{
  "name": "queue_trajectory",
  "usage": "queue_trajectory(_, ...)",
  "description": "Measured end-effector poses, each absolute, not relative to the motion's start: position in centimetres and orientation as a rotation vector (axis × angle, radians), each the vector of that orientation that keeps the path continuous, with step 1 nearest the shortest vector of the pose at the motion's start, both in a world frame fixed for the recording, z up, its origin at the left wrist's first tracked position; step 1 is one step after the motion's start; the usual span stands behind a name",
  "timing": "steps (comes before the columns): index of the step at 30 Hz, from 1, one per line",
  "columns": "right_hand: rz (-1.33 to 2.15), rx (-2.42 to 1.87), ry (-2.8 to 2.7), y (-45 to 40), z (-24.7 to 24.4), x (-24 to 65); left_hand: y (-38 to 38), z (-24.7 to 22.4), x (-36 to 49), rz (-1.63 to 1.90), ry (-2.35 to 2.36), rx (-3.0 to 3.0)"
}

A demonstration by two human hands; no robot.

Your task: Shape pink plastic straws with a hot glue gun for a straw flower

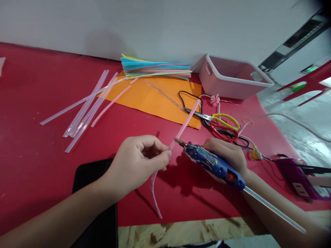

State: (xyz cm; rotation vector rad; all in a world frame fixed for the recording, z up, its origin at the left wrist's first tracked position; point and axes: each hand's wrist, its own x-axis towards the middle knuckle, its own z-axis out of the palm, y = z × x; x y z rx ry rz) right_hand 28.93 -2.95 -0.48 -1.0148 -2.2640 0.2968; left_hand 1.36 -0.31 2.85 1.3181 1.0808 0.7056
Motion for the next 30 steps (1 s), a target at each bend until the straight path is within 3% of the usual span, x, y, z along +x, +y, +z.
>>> queue_trajectory(30,0.424,-0.915,-2.236,-3.13,-1.06,28.64,-0.28,2.73,1.26,0.674,1.042,1.327)
